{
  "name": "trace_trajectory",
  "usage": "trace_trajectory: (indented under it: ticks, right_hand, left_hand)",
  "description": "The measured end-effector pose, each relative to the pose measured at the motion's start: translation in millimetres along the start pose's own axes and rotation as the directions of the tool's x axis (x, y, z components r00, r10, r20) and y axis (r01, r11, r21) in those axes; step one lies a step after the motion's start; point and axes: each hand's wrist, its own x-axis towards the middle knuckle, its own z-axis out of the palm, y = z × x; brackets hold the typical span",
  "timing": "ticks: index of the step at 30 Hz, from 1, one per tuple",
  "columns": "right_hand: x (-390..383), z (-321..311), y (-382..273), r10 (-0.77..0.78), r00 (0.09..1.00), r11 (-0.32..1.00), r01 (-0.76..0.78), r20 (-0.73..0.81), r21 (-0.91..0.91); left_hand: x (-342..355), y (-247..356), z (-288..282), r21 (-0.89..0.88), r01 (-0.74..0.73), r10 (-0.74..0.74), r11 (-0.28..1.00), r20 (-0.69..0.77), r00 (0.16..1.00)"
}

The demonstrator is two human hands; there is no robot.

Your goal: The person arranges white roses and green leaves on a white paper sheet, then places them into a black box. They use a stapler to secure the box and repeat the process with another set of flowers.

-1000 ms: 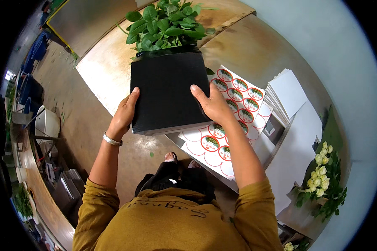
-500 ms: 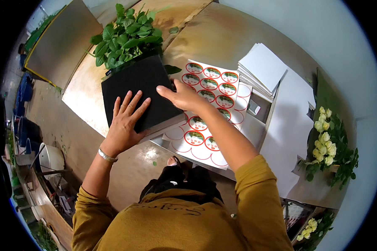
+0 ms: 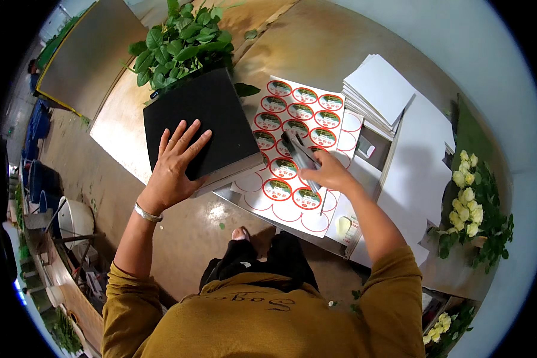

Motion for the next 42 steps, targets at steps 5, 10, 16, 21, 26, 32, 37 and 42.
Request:
trace_trajectory:
  ticks: [5,10,16,21,26,32,37,42]
  right_hand:
    - [-69.5,12.0,-20.9,-0.140,0.916,0.572,-0.236,0.376,0.786]
    - [-95.0,66.6,-30.2,-0.013,0.977,0.886,-0.087,0.211,0.456]
    - [-75.5,107.3,-68.2,0.142,0.990,0.873,-0.113,-0.026,0.474]
    - [-63.3,122.2,-71.3,0.187,0.972,0.939,-0.134,-0.142,0.318]
    - [-50.3,130.1,-48.7,0.229,0.960,0.953,-0.188,-0.161,0.240]
    - [-82.6,159.1,-81.0,0.048,0.963,0.997,-0.063,-0.266,-0.046]
    - [-85.0,218.0,-128.8,0.073,0.997,0.997,-0.073,0.023,-0.015]
    - [-75.3,225.4,-147.4,0.139,0.988,0.990,-0.137,0.065,-0.035]
  left_hand:
    - [-3.3,-4.2,4.2,-0.007,-0.020,0.019,1.000,-0.040,0.999]
    - [-3.3,-8.7,10.6,-0.018,-0.064,0.062,0.998,-0.108,0.992]
    - [-4.4,-13.9,19.1,-0.014,-0.076,0.074,0.997,-0.138,0.988]
    - [-7.9,-14.8,17.9,-0.028,-0.081,0.076,0.996,-0.147,0.986]
    - [-8.3,-19.6,12.6,-0.114,-0.133,0.115,0.985,-0.156,0.981]
    - [-9.5,-45.1,-4.5,-0.420,-0.130,0.133,0.898,-0.023,0.991]
    - [-9.1,-45.9,-2.6,-0.529,-0.093,0.098,0.844,-0.018,0.995]
    - [-10.4,-45.9,1.2,-0.532,-0.099,0.092,0.841,-0.039,0.995]
